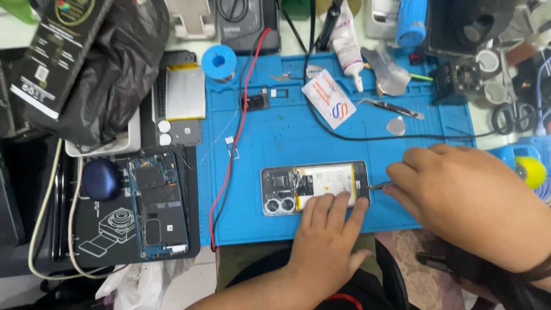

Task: The person uses a screwdriver to remove screws from a disassembled smartphone, then picks up a second phone to briefly check its screen. They return to the first phone and continue unscrewing components on the workbench.

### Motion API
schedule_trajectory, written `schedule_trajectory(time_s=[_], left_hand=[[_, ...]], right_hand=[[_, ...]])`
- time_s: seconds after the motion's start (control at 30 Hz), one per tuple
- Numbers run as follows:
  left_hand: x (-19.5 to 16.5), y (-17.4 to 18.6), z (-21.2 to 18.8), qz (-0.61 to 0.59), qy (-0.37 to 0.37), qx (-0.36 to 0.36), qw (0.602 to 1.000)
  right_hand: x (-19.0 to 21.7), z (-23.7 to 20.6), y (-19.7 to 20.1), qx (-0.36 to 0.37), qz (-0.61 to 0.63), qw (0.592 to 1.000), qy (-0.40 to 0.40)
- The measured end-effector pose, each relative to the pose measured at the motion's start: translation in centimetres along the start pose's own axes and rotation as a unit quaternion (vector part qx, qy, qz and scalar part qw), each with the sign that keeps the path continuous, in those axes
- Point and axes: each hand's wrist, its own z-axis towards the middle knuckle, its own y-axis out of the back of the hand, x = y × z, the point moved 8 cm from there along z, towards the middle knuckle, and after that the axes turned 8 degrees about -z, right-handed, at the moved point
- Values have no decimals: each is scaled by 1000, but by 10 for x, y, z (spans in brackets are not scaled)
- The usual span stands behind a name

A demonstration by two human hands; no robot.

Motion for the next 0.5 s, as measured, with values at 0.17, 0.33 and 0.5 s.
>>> schedule_trajectory(time_s=[0.17, 0.33, 0.5], left_hand=[[1, -1, -6, -12, -17, -23, 1000], [2, 6, -8, -31, -12, -22, 999], [4, 10, -12, -45, -36, -41, 997]], right_hand=[[-14, -10, -10, -56, 18, 998, -34], [-37, -21, -17, -126, 172, 966, -147], [-20, -6, -42, -134, 345, 910, -188]])
